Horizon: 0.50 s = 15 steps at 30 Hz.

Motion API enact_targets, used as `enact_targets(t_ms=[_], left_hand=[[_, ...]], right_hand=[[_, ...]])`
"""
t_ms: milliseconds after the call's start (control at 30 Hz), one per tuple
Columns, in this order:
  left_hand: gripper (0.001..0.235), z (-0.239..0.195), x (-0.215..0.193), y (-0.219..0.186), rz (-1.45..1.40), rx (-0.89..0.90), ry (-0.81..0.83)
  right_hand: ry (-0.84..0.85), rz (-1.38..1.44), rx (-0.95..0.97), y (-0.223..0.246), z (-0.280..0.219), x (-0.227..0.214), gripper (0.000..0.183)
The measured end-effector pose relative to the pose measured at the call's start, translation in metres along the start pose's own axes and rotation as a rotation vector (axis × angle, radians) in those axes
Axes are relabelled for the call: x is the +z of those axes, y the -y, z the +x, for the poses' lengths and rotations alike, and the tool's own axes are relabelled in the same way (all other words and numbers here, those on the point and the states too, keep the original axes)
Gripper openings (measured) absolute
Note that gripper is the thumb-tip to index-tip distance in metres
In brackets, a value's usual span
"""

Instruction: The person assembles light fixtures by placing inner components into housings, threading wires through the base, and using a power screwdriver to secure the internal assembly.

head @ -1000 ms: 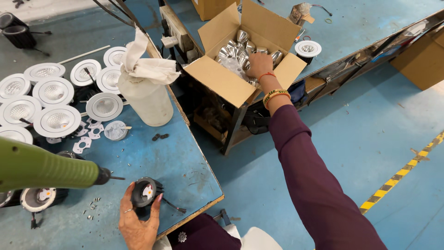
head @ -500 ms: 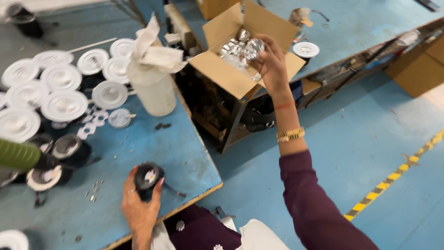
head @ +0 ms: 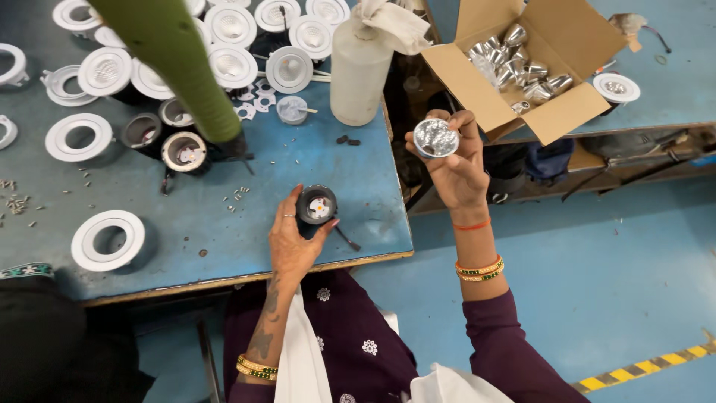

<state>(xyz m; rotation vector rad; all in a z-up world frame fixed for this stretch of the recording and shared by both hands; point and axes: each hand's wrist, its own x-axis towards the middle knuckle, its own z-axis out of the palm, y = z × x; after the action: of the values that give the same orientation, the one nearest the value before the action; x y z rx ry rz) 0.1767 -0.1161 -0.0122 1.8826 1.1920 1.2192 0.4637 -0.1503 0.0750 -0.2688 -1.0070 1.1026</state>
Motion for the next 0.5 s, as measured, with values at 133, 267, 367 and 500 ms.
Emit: enact_targets(t_ms=[133, 267, 367, 500], left_hand=[[0.084, 0.001, -0.002, -0.001, 0.000, 0.000, 0.033], [0.081, 0.000, -0.004, -0.002, 0.002, 0.020, 0.015], [0.080, 0.001, -0.004, -0.004, 0.041, -0.013, 0.031], [0.080, 0.003, -0.001, -0.004, 0.011, 0.018, 0.032]], right_hand=[[-0.061, -0.223, 0.018, -0.004, -0.003, -0.001, 0.036], [-0.200, -0.484, 0.003, 0.003, -0.011, -0.017, 0.028], [-0.324, -0.571, -0.072, 0.025, -0.006, -0.050, 0.025], [-0.548, -0.727, -0.184, 0.070, 0.009, -0.142, 0.020]])
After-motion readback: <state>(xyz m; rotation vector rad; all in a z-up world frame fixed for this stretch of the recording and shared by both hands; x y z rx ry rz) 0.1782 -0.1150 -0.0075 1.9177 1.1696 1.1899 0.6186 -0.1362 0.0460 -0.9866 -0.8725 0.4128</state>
